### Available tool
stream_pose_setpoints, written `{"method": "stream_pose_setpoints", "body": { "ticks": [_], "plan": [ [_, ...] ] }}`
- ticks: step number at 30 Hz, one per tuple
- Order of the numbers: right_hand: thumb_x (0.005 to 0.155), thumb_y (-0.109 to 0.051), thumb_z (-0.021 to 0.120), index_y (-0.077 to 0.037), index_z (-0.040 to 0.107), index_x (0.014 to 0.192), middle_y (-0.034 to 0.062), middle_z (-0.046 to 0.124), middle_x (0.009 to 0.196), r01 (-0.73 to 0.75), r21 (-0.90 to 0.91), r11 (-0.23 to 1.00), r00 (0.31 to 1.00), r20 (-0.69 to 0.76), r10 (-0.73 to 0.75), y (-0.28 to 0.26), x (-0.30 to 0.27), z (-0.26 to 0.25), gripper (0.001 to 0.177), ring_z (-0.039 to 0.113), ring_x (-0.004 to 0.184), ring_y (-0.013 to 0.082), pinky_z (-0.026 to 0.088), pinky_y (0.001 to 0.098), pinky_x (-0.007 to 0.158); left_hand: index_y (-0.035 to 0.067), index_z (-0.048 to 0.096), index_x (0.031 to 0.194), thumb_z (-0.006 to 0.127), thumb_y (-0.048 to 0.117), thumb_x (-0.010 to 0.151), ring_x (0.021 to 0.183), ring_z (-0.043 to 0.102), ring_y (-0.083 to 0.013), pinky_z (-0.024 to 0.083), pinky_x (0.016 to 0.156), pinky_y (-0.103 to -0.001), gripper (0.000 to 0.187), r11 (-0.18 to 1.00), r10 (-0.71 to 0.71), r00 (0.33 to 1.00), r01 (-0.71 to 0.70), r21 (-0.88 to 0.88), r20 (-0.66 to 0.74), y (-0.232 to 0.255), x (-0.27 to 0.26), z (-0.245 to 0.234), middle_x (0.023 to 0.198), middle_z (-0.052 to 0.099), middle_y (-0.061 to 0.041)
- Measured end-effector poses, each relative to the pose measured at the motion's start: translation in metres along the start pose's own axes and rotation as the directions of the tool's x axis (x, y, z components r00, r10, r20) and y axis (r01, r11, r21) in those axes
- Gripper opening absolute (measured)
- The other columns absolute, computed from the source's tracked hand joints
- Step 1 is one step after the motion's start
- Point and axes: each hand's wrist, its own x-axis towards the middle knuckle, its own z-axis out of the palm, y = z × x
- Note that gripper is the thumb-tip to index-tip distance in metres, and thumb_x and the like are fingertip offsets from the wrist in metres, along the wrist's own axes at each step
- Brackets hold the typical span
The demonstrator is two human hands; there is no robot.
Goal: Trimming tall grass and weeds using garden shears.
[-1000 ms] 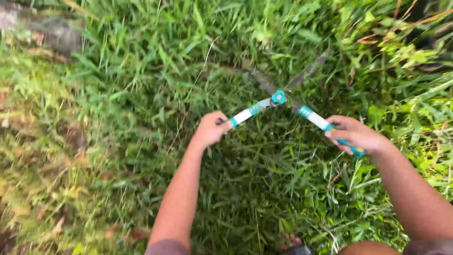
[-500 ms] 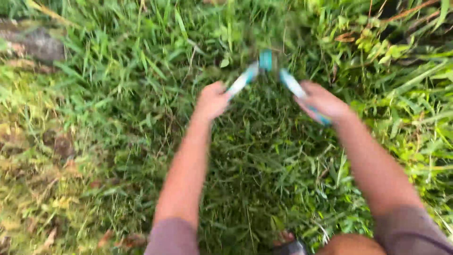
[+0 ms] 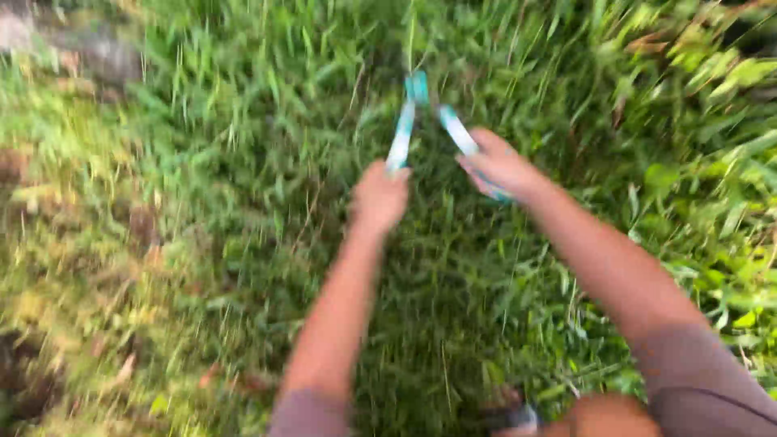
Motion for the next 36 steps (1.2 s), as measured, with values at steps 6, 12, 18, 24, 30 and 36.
{"method": "stream_pose_setpoints", "body": {
  "ticks": [6, 12, 18, 24, 30, 36],
  "plan": [
    [0.09, -0.007, 0.068, -0.016, 0.049, 0.124, 0.0048, 0.053, 0.06, -0.004, 0.091, 0.996, 0.996, -0.093, 0.012, -0.06, -0.001, -0.004, 0.04, 0.05, 0.035, 0.0107, 0.043, 0.0261, 0.025, 0.01, 0.071, 0.093, 0.075, 0.019, 0.086, 0.074, 0.075, -0.025, 0.056, 0.07, -0.036, 0.012, 0.996, 0.073, 0.98, -0.063, 0.059, -0.185, 0.043, -0.012, -0.03, 0.081, 0.074, -0.013],
    [0.091, -0.01, 0.071, 0.002, 0.062, 0.118, 0.0131, 0.055, 0.066, 0.177, -0.254, 0.951, 0.96, -0.17, -0.224, -0.063, 0.074, 0.022, 0.031, 0.055, 0.041, 0.0156, 0.046, 0.0311, 0.03, 0.013, 0.074, 0.098, 0.065, 0.033, 0.084, 0.083, 0.074, -0.0342, 0.057, 0.07, -0.047, 0.026, 0.944, 0.137, 0.981, -0.087, 0.319, -0.14, 0.039, 0.056, -0.055, 0.086, 0.073, -0.014],
    [0.094, -0.004, 0.064, -0.007, 0.044, 0.129, 0.0081, 0.05, 0.056, 0.172, 0.173, 0.97, 0.952, -0.284, -0.118, -0.058, 0.03, 0.086, 0.041, 0.051, 0.032, 0.0188, 0.041, 0.032, 0.023, 0.008, 0.066, 0.097, 0.067, 0.025, 0.093, 0.076, 0.071, -0.0357, 0.053, 0.069, -0.045, 0.018, 0.986, 0.164, 0.957, -0.154, 0.062, -0.238, 0.032, 0.002, -0.021, 0.079, 0.071, -0.018],
    [0.082, -0.008, 0.072, 0.008, 0.063, 0.104, 0.0243, 0.059, 0.085, 0.076, -0.481, 0.873, 0.957, -0.212, -0.2, -0.064, 0.02, 0.042, 0.029, 0.056, 0.077, 0.0325, 0.043, 0.0463, 0.077, 0.006, 0.072, 0.102, 0.071, 0.027, 0.088, 0.062, 0.071, -0.0299, 0.056, 0.061, -0.046, 0.025, 0.976, 0.193, 0.975, -0.179, 0.126, -0.11, -0.031, 0.097, -0.058, 0.08, 0.07, -0.02],
    [0.091, -0.003, 0.065, -0.004, 0.046, 0.125, 0.0075, 0.049, 0.064, 0.297, 0.0, 0.955, 0.873, -0.405, -0.272, -0.103, 0.043, 0.069, 0.039, 0.053, 0.039, 0.0131, 0.046, 0.0293, 0.027, 0.016, 0.059, 0.101, 0.063, 0.03, 0.094, 0.092, 0.071, -0.0459, 0.054, 0.08, -0.054, 0.016, 0.969, 0.238, 0.926, -0.247, 0.007, -0.294, 0.085, 0.026, -0.006, 0.092, 0.071, -0.02],
    [0.09, -0.007, 0.066, -0.001, 0.059, 0.114, 0.008, 0.056, 0.055, -0.038, 0.081, 0.996, 0.999, -0.018, 0.04, -0.008, -0.053, -0.045, 0.026, 0.041, 0.03, 0.0139, 0.034, 0.0301, 0.024, 0.005, 0.066, 0.092, 0.07, 0.016, 0.091, 0.049, 0.051, -0.0106, 0.04, 0.045, -0.026, 0.011, 0.944, 0.208, 0.953, -0.254, 0.209, 0.218, 0.031, 0.035, -0.091, 0.073, 0.068, -0.003]
  ]
}}
